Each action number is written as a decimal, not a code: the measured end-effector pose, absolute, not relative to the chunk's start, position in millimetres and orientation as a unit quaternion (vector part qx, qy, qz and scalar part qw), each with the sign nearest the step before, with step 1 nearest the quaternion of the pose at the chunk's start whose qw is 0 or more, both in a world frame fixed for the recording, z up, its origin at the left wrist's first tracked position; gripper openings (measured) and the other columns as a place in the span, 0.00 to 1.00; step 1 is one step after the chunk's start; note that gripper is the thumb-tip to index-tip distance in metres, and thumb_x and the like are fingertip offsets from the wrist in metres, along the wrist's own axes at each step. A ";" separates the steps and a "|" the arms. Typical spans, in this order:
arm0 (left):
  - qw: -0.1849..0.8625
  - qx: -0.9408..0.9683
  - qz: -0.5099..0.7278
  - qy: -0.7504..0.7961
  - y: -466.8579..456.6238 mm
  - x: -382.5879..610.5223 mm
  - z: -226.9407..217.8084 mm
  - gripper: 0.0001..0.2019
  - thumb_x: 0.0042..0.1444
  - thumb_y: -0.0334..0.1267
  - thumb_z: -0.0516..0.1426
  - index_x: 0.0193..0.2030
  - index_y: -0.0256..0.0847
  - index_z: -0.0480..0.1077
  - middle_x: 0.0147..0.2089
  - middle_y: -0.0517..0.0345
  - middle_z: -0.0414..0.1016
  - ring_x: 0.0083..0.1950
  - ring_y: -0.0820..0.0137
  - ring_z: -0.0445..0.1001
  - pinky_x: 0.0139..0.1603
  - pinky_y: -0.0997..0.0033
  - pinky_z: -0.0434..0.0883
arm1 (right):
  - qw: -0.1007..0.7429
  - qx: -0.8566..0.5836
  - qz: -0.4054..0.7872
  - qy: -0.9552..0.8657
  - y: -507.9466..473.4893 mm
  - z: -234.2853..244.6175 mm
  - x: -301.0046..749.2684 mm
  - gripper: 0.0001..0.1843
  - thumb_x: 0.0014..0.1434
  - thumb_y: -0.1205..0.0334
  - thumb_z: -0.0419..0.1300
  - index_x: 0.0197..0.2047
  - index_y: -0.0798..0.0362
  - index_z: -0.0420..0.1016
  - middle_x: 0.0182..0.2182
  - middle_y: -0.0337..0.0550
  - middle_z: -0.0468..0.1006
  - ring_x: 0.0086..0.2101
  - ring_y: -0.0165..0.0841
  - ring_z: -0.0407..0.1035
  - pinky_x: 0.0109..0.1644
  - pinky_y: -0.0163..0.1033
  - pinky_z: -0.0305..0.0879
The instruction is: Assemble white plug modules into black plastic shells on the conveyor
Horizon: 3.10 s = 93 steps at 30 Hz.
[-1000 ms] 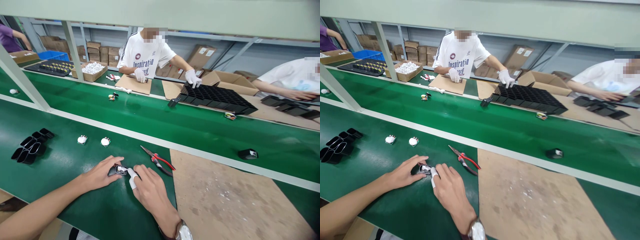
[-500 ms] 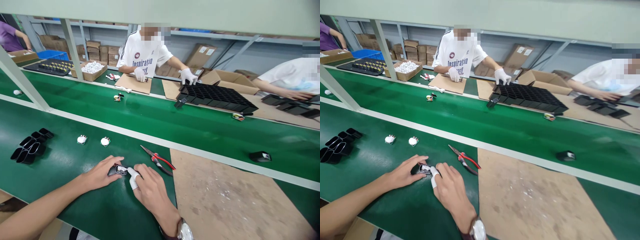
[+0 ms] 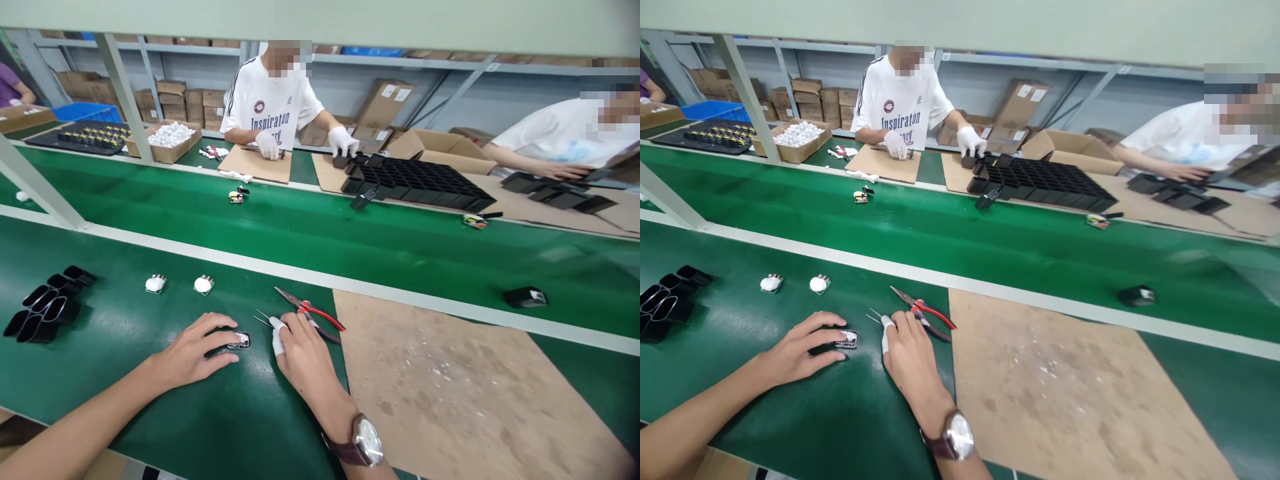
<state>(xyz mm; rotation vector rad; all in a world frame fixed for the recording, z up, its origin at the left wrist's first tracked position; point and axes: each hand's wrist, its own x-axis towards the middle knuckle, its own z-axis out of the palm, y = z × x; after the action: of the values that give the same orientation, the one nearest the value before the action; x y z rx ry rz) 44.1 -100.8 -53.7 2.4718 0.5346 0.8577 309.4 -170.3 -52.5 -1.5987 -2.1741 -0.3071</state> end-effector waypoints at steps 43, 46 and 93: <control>-0.028 0.751 0.071 0.656 29.0 -120.5 37.6 0.28 0.58 0.46 0.65 0.63 0.34 0.74 0.64 0.32 0.76 0.66 0.38 0.73 0.67 0.38 0.67 | 0.313 -0.471 -0.141 -0.813 -164.0 -83.5 307.6 0.18 0.68 0.73 0.51 0.58 0.57 0.72 0.52 0.57 0.76 0.46 0.45 0.73 0.47 0.49 0.77; -0.021 0.714 0.022 0.700 17.9 -164.2 47.9 0.28 0.52 0.47 0.67 0.58 0.36 0.76 0.56 0.33 0.81 0.58 0.36 0.79 0.59 0.39 0.73 | 0.311 -0.467 -0.115 -0.820 -161.6 -80.2 292.2 0.18 0.70 0.71 0.53 0.61 0.58 0.71 0.52 0.57 0.76 0.48 0.46 0.74 0.50 0.50 0.78; 0.318 0.864 0.250 0.301 -78.2 24.2 -53.5 0.39 0.68 0.37 0.62 0.79 0.55 0.47 0.66 0.49 0.75 0.67 0.58 0.73 0.69 0.48 0.72 | 0.446 -0.482 0.020 -0.754 -166.2 -41.3 262.9 0.28 0.67 0.75 0.58 0.67 0.49 0.64 0.53 0.54 0.75 0.53 0.43 0.73 0.53 0.52 0.78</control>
<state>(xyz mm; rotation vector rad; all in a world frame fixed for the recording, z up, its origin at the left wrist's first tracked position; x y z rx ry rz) 24.2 -78.2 -53.5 2.2721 0.7924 0.6573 262.9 -166.2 -41.3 -1.1926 -1.8674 0.0491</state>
